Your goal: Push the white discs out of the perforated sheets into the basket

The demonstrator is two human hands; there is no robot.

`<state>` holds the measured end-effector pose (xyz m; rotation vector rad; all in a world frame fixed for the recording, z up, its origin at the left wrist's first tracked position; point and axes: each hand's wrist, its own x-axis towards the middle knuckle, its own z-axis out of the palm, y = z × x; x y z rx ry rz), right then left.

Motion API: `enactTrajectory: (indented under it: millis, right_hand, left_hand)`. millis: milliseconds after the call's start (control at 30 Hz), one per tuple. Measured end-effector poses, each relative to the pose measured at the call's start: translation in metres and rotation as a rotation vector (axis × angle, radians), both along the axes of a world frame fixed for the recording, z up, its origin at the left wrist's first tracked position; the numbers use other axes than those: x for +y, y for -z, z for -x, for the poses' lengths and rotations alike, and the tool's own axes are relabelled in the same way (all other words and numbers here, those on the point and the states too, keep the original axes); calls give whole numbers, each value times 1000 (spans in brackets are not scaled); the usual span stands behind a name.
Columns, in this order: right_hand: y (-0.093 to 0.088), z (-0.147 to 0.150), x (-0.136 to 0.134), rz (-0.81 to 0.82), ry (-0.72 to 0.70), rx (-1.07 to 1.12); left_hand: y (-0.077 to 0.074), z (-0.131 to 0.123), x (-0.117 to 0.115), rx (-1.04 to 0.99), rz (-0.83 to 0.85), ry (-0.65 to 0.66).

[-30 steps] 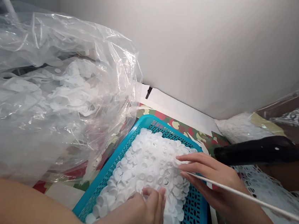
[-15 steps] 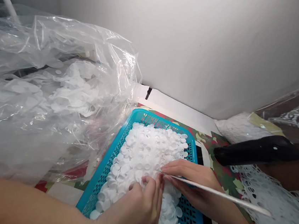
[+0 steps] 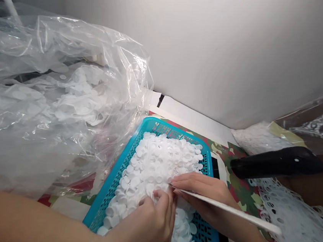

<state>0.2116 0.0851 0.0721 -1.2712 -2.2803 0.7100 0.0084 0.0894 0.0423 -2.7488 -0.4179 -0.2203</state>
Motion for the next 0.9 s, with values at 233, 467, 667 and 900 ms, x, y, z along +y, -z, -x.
enactTrajectory:
  millis: [233, 467, 667, 900]
  right_hand:
    - [3, 3, -1, 35, 32, -104]
    - [-4, 8, 1, -37, 13, -202]
    - [-1, 2, -1, -211, -128, -200]
    - [-7, 6, -6, -226, -25, -213]
  left_hand:
    - [0, -1, -1, 19, 5, 4]
    - [1, -1, 0, 3, 7, 7]
    - [2, -2, 0, -23, -6, 4]
    - [2, -3, 0, -2, -8, 19]
